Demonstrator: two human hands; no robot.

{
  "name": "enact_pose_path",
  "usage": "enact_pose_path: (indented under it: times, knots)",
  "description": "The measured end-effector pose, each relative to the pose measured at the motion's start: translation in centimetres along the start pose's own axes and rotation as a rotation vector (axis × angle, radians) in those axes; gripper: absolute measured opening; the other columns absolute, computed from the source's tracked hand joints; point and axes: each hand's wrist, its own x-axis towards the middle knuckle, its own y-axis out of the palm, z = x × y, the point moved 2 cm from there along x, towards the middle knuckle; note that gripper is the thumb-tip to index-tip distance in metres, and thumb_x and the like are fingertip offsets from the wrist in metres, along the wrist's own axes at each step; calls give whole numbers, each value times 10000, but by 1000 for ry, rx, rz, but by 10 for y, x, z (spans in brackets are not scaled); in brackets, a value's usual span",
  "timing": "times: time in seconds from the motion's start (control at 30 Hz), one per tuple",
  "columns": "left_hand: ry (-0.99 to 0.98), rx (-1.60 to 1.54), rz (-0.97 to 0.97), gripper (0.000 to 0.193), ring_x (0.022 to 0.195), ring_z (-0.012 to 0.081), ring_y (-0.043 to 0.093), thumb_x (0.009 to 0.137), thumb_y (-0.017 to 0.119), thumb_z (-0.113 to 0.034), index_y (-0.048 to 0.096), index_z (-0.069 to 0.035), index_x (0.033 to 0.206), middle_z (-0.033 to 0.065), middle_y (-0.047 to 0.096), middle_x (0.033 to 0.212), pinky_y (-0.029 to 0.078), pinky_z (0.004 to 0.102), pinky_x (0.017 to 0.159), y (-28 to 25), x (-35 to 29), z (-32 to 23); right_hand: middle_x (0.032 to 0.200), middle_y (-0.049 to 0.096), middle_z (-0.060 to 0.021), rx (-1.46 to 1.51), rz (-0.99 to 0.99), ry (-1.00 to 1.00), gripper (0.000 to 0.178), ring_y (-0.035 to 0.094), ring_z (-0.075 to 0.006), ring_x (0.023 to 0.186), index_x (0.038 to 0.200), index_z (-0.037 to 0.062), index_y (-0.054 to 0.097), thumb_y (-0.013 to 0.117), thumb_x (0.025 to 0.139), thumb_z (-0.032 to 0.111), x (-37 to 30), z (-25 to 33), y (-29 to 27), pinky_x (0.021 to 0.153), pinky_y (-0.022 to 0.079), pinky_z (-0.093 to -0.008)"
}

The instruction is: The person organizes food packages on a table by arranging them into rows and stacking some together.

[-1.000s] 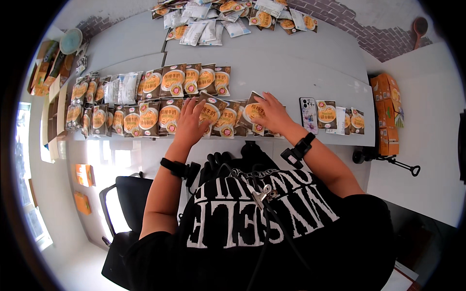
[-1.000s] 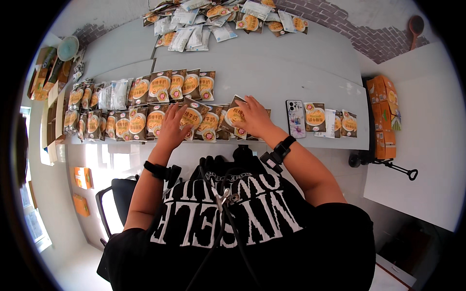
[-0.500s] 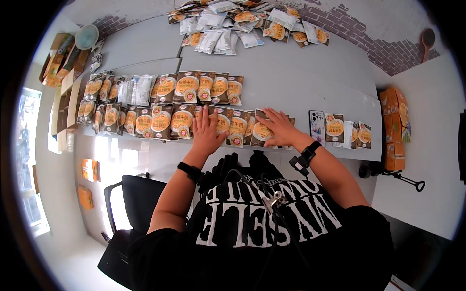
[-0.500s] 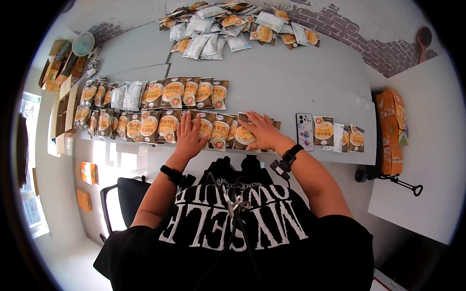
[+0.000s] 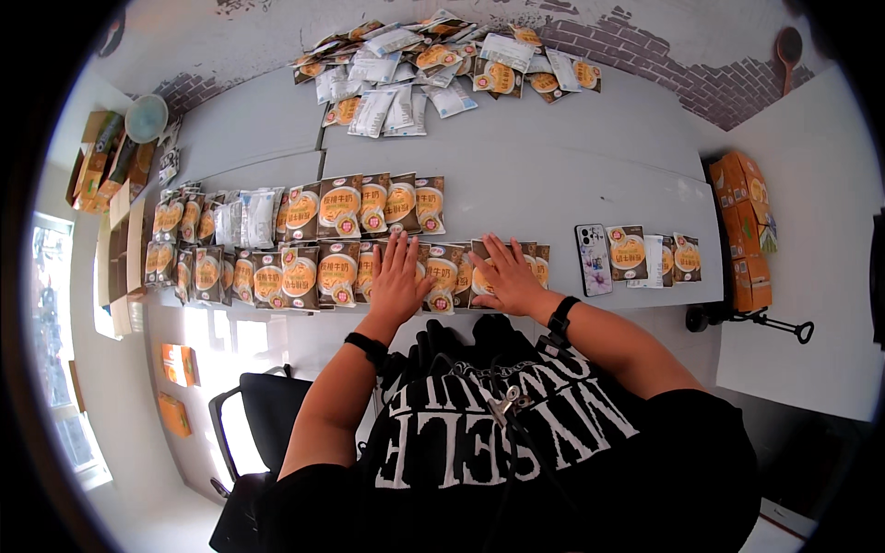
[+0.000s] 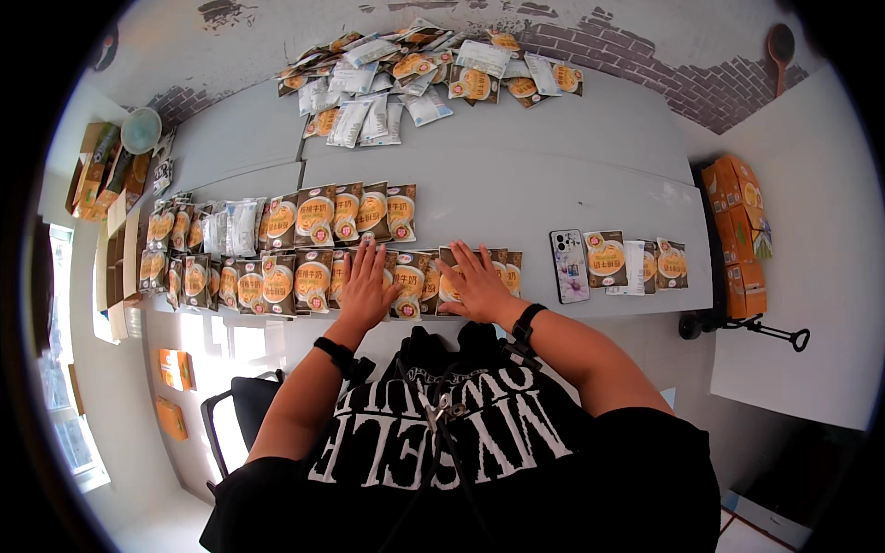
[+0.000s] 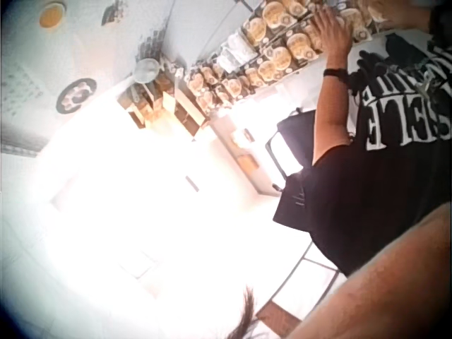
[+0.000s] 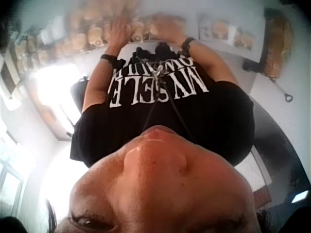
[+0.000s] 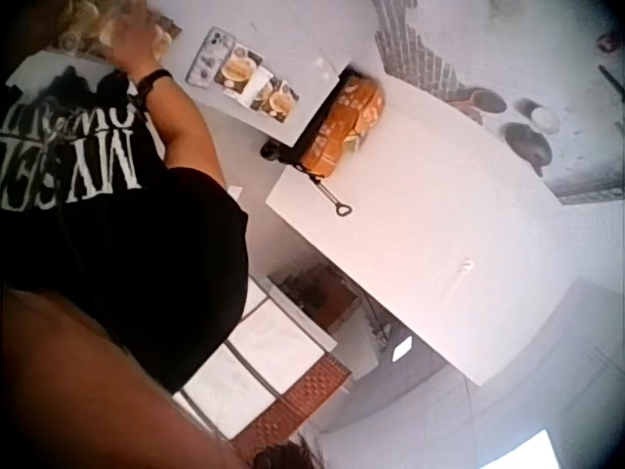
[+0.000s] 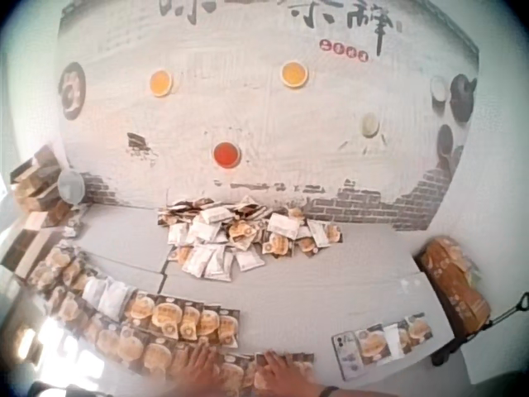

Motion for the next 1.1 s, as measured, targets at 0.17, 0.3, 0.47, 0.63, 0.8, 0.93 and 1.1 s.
enact_pose_path:
  times: [0.17,0.3,0.47,0.63,0.8,0.93,1.1]
  knots:
    - [-10,4,29,706,1355,300,189,829,533,-410,295,-25,1371,161,281,1428,82,479,1100,2,0,-1,1437,171,-233,37,-74,-24,783,153,-371,1346,1405,144,217,499,819,579,-4,-3,3,1061,86,-573]
    - [-2,-3,29,703,1346,306,205,819,554,-384,300,-26,1367,169,289,1422,86,481,1099,2,2,-1,1438,170,-236,58,-51,-10,769,152,-364,1350,1405,145,220,461,830,595,-5,-5,6,1066,85,-566]
    - [1,20,28,694,1348,309,204,825,543,-397,309,-24,1362,171,293,1421,88,483,1097,6,1,1,1440,158,-239,55,-57,-10,770,134,-371,1353,1401,133,236,461,829,596,-4,-4,4,1065,82,-566]
    - [14,16,28,693,1354,303,195,834,527,-405,303,-20,1365,180,280,1426,88,482,1095,10,0,1,1452,148,-229,8,-23,8,762,115,-352,1364,1403,123,248,419,843,609,-8,-3,3,1071,69,-556]
    - [51,4,17,686,1360,293,185,836,527,-391,303,-16,1365,174,268,1435,89,474,1098,13,1,5,1443,179,-227,-4,-65,13,772,135,-354,1358,1399,122,262,420,833,623,-9,-2,5,1064,105,-562]
    - [81,-23,51,664,1355,302,197,865,506,-401,301,-16,1366,179,285,1425,118,486,1087,15,2,10,1443,200,-212,29,-11,61,767,139,-339,1361,1396,126,268,461,826,601,-6,-3,5,1067,115,-555]
    - [49,-124,104,668,1348,318,210,849,558,-346,292,-30,1374,181,292,1420,144,486,1081,-4,4,12,1440,217,-201,158,-40,147,728,142,-318,1365,1390,124,277,494,835,541,-11,-19,-8,1074,136,-531]
